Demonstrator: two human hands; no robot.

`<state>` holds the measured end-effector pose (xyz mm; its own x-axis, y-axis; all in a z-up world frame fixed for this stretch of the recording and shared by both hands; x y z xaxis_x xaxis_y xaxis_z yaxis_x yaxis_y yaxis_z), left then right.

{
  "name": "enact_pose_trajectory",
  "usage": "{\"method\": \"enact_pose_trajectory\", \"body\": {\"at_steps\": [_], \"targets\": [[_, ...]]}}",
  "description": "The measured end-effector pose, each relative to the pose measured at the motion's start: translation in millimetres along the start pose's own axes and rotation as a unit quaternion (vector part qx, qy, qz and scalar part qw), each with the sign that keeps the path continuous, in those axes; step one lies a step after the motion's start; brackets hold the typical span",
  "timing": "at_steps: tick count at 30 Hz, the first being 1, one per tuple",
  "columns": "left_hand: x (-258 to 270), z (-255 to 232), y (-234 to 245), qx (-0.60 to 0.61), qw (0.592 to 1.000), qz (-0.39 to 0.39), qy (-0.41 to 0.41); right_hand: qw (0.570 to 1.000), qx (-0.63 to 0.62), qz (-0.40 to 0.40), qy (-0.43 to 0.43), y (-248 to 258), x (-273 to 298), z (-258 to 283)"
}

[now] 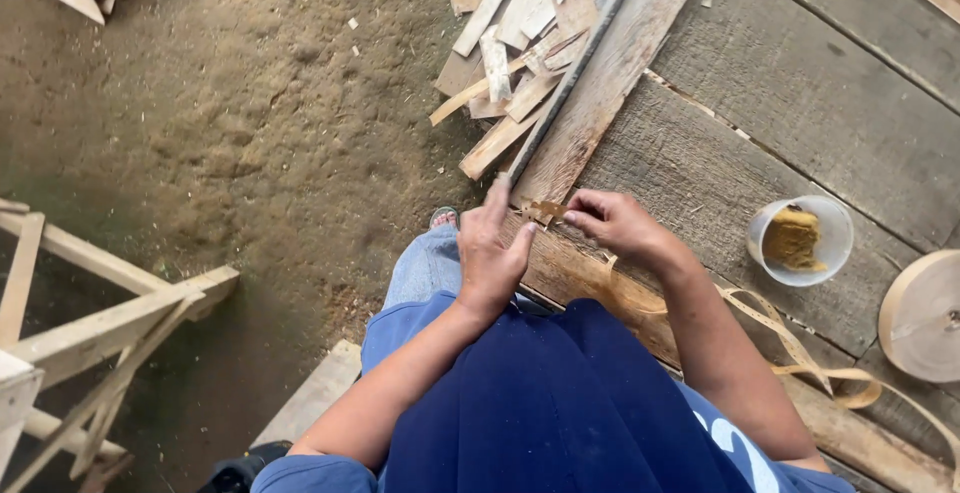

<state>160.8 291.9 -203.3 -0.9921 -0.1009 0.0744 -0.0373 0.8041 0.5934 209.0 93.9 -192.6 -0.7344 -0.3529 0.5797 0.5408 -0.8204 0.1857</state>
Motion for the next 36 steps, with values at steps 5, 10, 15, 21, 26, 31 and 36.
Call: {"method": "enact_pose_trajectory", "body": {"at_steps": [5,10,15,21,26,31,36], "targets": [[29.0,7.2,1.3,-0.1,0.988,-0.048,-0.111,0.972,0.209,0.101,-0.025,-4.7,-25.4,11.1],[44.8,14.5,-25.0,-0.241,0.952,-0.038,-0.184,0.932,0.325,0.16,-0.034,-23.0,-59.2,11.4],[45.1,-3.0,-17.5,-0.305,0.924,-0.061,-0.221,0.901,0.411,0.136,-0.027,-30.5,-75.2,-3.8],[38.8,-1.8,-25.0,-0.36,0.904,-0.047,-0.226,0.891,0.434,0.118,-0.056,-34.3,-77.3,2.7],[37.6,3.9,-35.8,-0.375,0.904,-0.023,-0.206,0.874,0.476,0.072,-0.058,-36.3,-88.3,-17.1],[39.9,11.8,-43.7,-0.382,0.903,0.012,-0.195,0.883,0.465,0.032,-0.056,-26.3,-76.1,-1.7],[33.7,16.3,-55.6,-0.373,0.908,0.069,-0.177,0.891,0.445,0.028,-0.082,-16.3,-72.2,-5.2]]}}
Point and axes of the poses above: each hand's wrist, its own x-axis away from the middle knuckle, its own y-axis out of the back of the hand, z = x × y, the point moved 5 cm from there along -x, towards the middle knuckle, and after that the axes turned 7 degrees about -x, right-handed, at the moved point
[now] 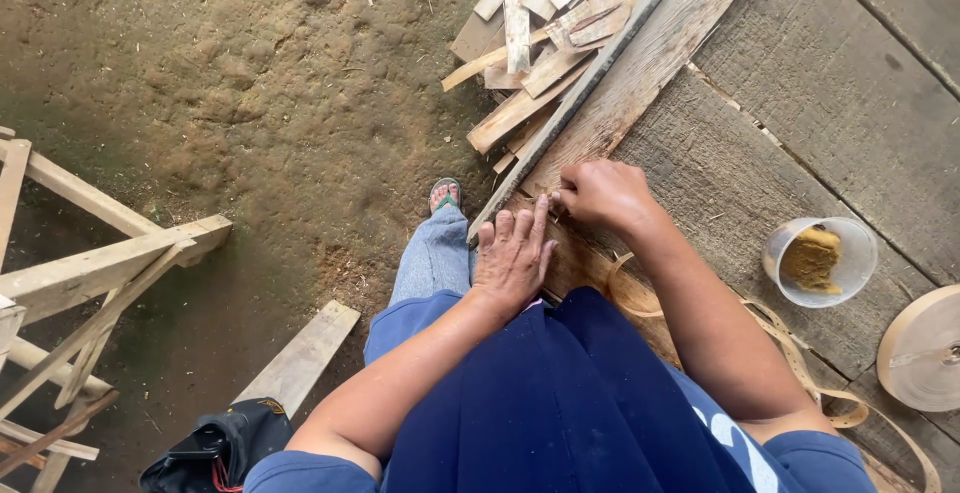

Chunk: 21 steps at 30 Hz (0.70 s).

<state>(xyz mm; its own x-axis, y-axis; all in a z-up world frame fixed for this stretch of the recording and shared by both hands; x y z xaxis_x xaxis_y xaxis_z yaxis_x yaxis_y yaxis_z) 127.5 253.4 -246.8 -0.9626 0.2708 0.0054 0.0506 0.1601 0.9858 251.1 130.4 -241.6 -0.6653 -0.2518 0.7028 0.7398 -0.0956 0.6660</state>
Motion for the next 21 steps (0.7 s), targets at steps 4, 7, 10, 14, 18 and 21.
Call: {"method": "enact_pose_trajectory", "body": {"at_steps": [4,7,10,14,18,21], "targets": [[-5.3,-0.9,-3.6,-0.007,1.0,0.013,-0.006,0.999,-0.045,-0.015,-0.024,-6.0,8.3,1.9],[-3.4,-1.7,-15.9,-0.02,0.999,0.026,-0.022,0.986,-0.15,-0.058,-0.044,-23.0,13.7,-7.7],[-1.7,-1.3,-32.0,-0.035,0.998,0.043,-0.041,0.965,-0.232,-0.115,-0.046,-48.0,14.1,-16.4],[-0.9,-1.5,-29.7,-0.052,0.995,0.055,-0.059,0.908,-0.336,-0.244,-0.062,-28.0,36.3,-48.5],[-7.9,4.7,-14.4,-0.009,0.996,0.058,-0.073,0.815,-0.485,-0.316,0.006,2.8,57.6,-87.5],[-37.2,11.9,-15.1,0.043,0.995,0.051,-0.07,0.763,-0.557,-0.329,0.016,14.0,86.2,-74.2]]}}
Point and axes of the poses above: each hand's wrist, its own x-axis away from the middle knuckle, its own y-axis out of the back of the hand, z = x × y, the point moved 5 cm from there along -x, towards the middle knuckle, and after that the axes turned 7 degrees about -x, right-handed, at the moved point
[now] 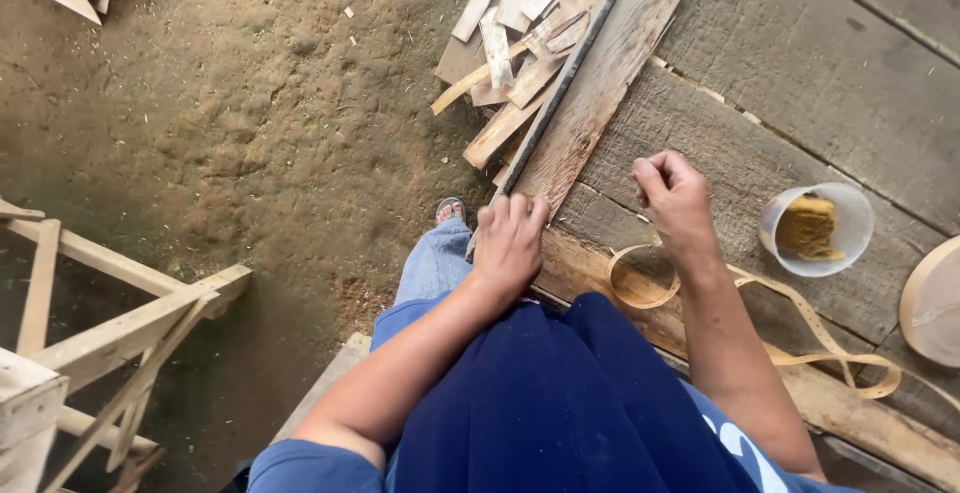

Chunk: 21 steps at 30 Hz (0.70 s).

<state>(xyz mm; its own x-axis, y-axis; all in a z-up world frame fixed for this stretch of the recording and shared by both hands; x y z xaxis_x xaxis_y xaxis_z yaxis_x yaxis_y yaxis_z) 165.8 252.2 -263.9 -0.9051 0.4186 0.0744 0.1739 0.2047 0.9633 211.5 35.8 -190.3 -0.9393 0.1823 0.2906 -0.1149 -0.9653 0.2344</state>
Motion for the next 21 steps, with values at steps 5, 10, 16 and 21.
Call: {"method": "enact_pose_trajectory", "body": {"at_steps": [5,10,16,21], "targets": [[-68.7,-6.2,58.4,0.143,0.98,-0.137,-0.012,0.992,-0.087,-0.087,-0.039,22.4,34.3,-0.4],[-71.0,-33.4,18.0,0.045,0.962,-0.197,-0.183,0.975,-0.166,-0.143,-0.048,44.8,72.4,19.9],[-95.1,-14.3,-21.6,-0.014,0.984,-0.005,-0.177,0.949,-0.291,-0.107,-0.057,50.4,99.0,17.8],[-101.8,-15.9,59.9,0.344,0.931,-0.045,-0.116,0.939,-0.315,-0.129,-0.041,51.0,122.7,21.5]]}}
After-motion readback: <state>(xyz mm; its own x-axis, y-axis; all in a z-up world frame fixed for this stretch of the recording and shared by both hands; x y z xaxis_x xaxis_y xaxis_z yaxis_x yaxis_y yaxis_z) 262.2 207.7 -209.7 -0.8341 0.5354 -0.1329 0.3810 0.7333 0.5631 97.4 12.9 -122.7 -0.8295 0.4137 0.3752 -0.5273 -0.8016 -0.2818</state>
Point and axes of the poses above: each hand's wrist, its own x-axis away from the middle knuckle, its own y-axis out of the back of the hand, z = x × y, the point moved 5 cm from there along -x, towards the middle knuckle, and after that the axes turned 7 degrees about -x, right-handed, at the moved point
